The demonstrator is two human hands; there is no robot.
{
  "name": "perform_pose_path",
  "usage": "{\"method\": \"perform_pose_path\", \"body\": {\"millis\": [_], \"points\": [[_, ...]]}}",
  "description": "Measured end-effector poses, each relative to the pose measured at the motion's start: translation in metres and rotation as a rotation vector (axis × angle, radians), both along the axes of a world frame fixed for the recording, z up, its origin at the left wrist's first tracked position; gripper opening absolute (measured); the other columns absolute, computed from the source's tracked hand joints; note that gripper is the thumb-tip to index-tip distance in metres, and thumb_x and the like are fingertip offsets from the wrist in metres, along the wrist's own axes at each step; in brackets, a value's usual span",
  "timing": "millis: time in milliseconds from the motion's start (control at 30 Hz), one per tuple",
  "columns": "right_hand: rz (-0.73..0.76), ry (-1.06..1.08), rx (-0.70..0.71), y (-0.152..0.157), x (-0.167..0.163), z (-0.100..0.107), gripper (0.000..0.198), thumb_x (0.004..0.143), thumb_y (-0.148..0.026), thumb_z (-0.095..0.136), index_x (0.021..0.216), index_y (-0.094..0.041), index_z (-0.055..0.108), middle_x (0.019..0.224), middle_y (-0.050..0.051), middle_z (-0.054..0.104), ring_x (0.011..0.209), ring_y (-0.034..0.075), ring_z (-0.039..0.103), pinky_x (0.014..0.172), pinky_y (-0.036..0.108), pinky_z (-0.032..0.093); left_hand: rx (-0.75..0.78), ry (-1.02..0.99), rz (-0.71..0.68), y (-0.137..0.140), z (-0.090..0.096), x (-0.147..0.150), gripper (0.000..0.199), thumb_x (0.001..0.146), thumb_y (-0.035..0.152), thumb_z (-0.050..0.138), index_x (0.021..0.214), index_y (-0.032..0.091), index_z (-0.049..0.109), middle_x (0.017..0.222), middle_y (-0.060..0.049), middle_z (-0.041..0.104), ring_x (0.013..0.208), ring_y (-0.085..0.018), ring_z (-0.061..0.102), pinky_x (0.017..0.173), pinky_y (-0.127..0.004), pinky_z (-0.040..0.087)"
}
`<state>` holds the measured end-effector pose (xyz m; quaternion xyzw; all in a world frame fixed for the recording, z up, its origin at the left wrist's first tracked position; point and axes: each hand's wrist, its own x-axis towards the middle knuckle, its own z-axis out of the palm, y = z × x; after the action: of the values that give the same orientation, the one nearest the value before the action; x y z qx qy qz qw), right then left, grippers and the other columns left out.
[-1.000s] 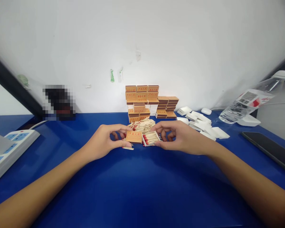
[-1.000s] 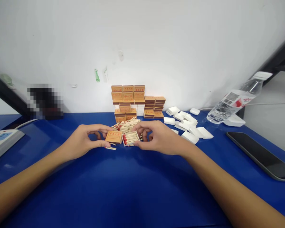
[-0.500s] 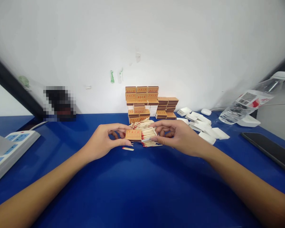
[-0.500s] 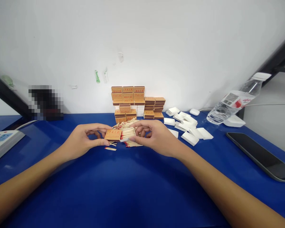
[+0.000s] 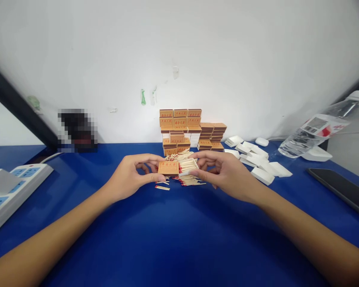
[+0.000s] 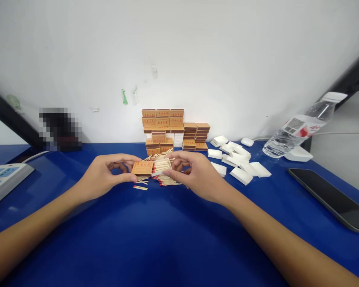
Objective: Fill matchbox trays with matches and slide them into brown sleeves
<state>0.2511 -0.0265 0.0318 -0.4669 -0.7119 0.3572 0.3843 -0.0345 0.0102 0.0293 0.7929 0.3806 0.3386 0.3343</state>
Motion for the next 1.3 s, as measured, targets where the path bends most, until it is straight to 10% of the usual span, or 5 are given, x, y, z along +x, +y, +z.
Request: {"method": "perform_pose_path", "body": {"millis": [833,1067,1300], "points": [[0.116,0.094,-0.131,-0.027,-0.031,-0.008,0.079,0.099,-0.041,0.064,0.167,-0.032,0.026,0.121,0.010,0.068,0.079,0.016,0.066,0.056,0.029,0.057,0.153,-0.070,0.201,-0.005,-0.002,0.006,0.046,0.086,0.050,0.080,0.122,0.022,0.075,0.106,-0.006,0.080,0.094,-0.022,0.074,0.083,-0.035,0.062],[-0.031,-0.185,0.201,-0.008,-0.014,-0.015,0.030,0.099,-0.032,0.058,0.126,-0.021,0.065,0.096,0.005,0.071,0.068,0.015,0.060,0.065,0.033,0.052,0.195,0.211,0.360,0.070,-0.011,-0.044,0.053,0.088,0.058,0.073,0.126,0.021,0.074,0.113,-0.009,0.078,0.097,-0.025,0.070,0.085,-0.035,0.055],[-0.101,-0.338,0.358,0.005,0.001,-0.014,0.018,0.099,-0.027,0.054,0.099,-0.019,0.071,0.087,0.005,0.068,0.066,0.015,0.056,0.066,0.033,0.045,0.189,0.292,0.306,0.111,-0.025,-0.037,0.039,0.086,0.049,0.074,0.113,0.022,0.079,0.105,-0.007,0.080,0.087,-0.023,0.069,0.083,-0.035,0.052]]}}
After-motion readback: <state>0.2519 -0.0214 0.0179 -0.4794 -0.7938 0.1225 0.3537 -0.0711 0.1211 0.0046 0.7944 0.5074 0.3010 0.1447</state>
